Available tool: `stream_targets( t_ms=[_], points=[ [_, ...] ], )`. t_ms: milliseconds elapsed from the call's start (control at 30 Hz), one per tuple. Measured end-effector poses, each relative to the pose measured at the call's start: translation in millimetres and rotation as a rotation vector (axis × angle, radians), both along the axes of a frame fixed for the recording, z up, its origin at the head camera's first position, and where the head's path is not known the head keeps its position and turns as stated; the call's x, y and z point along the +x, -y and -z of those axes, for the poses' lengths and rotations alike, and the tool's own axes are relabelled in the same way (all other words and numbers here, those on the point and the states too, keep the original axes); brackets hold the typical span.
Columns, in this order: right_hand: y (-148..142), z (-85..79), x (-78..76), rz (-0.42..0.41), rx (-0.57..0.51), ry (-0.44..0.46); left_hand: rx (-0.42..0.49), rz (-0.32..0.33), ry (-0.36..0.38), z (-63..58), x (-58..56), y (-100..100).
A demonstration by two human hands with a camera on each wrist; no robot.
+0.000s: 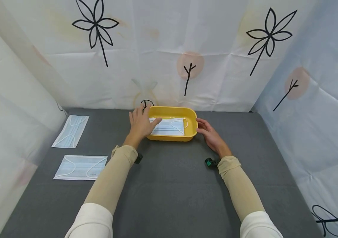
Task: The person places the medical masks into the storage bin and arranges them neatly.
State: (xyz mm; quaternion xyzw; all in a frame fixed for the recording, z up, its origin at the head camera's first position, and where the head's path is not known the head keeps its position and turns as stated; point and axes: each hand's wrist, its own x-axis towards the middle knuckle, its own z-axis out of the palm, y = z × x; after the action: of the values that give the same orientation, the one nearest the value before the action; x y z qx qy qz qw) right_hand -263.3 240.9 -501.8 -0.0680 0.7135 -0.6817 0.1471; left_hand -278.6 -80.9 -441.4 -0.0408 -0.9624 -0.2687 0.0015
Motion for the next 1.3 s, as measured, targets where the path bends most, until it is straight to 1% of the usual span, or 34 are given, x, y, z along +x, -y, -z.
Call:
stream_targets(
  t_ms=[67, 200, 433, 533, 700, 833, 1000, 1167, 1300],
  points=[
    [0, 0.1, 0.5, -0.002, -0.001, -0.001, -0.056, 0.007, 0.007, 2.8, -0.1, 1],
    [-1, -0.4, 1.5, -0.01, -0.004, -0.006, -0.103, 0.011, 0.021, 6.1, 1.4, 5],
    [0, -1.0, 1.4, -0.004, -0.008, -0.008, -0.118, -0.002, 0.016, 13.4, 2.9, 16],
    [1, -0.6, 0.0, -0.013, -0.003, -0.011, -0.121, -0.027, 0.006, 15.2, 3.9, 25],
    [0, -0.4, -2.4, -0.017, -0.011, -0.016, -0.091, -0.069, -0.024, 14.0, 6.0, 41],
    [-1, -0.6, -2.5, -0.006, -0.016, -0.013, -0.093, -0.099, -0.017, 14.8, 8.9, 53],
    [1, -0.9, -1.0, -0.002, -0.014, -0.003, -0.101, -0.149, 0.004, 21.2, 13.9, 70],
    [1, -0.2, -0.7, 0.006, -0.012, -0.008, -0.094, -0.203, -0.017, 28.4, 16.1, 87],
    [1, -0.2, 0.6, 0.006, -0.007, -0.002, -0.097, -0.244, -0.031, 34.0, 20.6, 105]
  ],
)
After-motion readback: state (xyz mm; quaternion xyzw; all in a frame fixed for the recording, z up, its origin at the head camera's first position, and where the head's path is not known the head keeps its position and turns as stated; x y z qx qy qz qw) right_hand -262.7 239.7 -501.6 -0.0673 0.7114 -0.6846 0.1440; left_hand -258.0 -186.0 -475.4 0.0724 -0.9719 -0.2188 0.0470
